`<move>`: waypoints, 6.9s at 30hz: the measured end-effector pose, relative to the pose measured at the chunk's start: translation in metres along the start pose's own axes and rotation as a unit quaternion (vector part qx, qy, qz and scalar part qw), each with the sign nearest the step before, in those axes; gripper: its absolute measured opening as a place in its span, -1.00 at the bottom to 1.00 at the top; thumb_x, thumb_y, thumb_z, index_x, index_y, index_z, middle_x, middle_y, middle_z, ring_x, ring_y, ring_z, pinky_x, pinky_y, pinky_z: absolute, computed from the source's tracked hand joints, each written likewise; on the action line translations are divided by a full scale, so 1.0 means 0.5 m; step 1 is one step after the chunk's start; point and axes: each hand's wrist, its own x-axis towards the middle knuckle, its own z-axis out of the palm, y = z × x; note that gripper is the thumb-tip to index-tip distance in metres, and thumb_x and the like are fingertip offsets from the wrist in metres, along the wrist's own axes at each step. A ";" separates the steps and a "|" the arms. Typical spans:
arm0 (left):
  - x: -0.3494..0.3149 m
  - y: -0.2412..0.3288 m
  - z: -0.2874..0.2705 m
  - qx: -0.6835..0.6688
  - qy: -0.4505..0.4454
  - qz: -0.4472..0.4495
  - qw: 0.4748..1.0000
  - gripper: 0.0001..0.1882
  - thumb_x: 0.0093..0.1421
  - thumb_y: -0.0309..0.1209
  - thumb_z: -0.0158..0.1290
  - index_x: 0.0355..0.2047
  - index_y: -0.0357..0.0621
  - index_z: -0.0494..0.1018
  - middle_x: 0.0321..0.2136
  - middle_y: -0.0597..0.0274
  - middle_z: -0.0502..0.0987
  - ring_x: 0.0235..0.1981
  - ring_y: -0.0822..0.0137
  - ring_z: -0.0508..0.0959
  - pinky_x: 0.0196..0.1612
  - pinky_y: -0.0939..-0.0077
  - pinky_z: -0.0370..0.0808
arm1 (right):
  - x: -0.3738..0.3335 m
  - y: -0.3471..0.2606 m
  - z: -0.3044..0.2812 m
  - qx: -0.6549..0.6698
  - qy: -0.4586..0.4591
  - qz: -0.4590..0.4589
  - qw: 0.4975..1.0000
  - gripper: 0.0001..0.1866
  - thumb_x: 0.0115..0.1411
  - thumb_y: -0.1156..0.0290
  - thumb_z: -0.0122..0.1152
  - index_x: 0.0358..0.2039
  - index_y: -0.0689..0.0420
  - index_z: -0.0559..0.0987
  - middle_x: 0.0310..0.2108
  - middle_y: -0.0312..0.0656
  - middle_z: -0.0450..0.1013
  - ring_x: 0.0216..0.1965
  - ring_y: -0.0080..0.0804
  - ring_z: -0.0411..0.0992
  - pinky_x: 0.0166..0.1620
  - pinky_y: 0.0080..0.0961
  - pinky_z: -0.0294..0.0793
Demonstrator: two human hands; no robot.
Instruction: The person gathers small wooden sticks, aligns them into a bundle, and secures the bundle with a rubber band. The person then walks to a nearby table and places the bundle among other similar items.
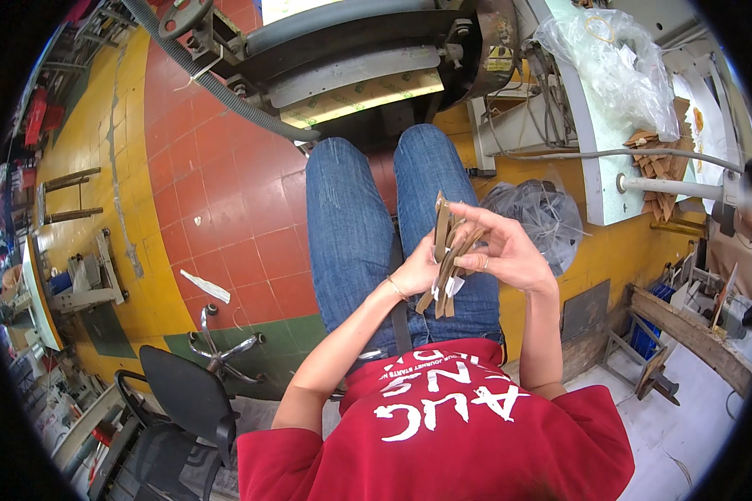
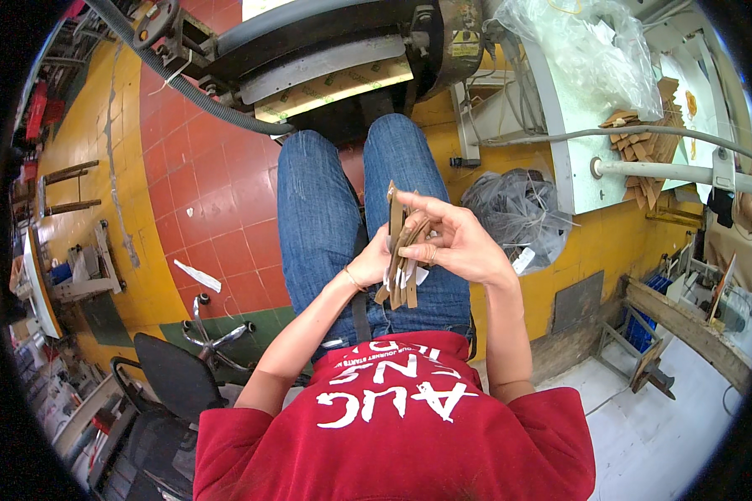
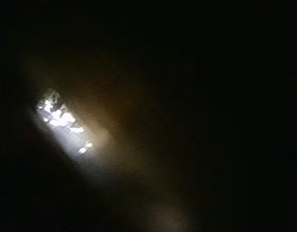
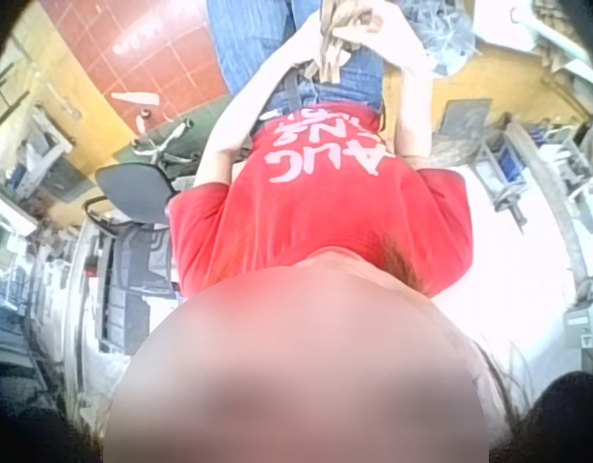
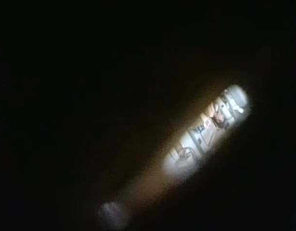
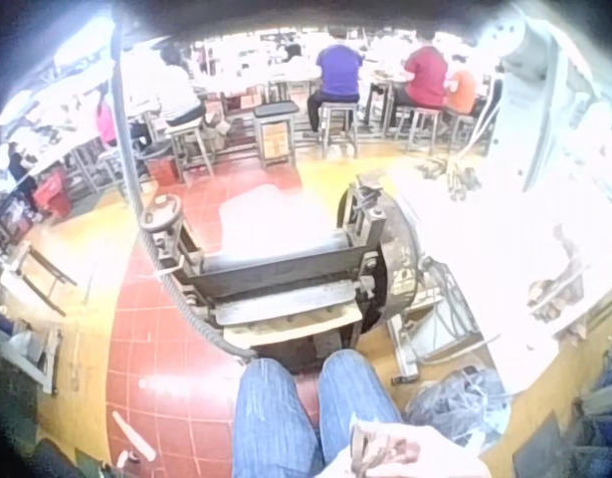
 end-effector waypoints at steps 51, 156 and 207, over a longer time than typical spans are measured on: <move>0.004 0.002 -0.010 0.019 0.005 -0.026 0.999 -0.30 0.04 -0.55 0.15 0.19 -0.24 0.14 -0.02 0.19 0.43 -0.04 0.42 0.44 0.05 0.51 0.38 | 0.000 0.041 -0.030 0.028 0.076 -0.099 0.992 -0.80 0.06 0.57 0.31 -0.33 0.19 0.46 -0.27 -0.14 0.50 -0.26 -0.46 0.48 -0.16 -0.55 0.52; -0.174 0.083 0.061 -0.124 -0.084 -0.249 0.957 -0.62 0.11 -0.56 0.06 -0.02 -0.35 0.39 -0.07 0.05 0.46 0.01 0.27 0.46 0.03 0.43 0.45 | 0.012 -0.014 0.102 -0.296 -0.224 -0.124 0.920 -0.77 0.04 0.36 0.27 -0.30 0.20 0.61 -0.38 -0.13 0.54 -0.35 -0.23 0.55 -0.24 -0.42 0.51; -0.133 0.195 0.052 -0.008 0.103 0.255 0.961 -0.59 0.27 -0.14 -0.25 -0.67 -0.06 0.15 -0.38 0.09 0.40 0.02 0.05 0.35 0.19 0.04 0.13 | -0.094 -0.015 0.105 0.157 -0.020 0.088 0.983 -0.64 0.09 0.60 0.27 -0.09 0.31 0.43 -0.47 -0.21 0.51 -0.53 -0.62 0.47 -0.45 -0.71 0.47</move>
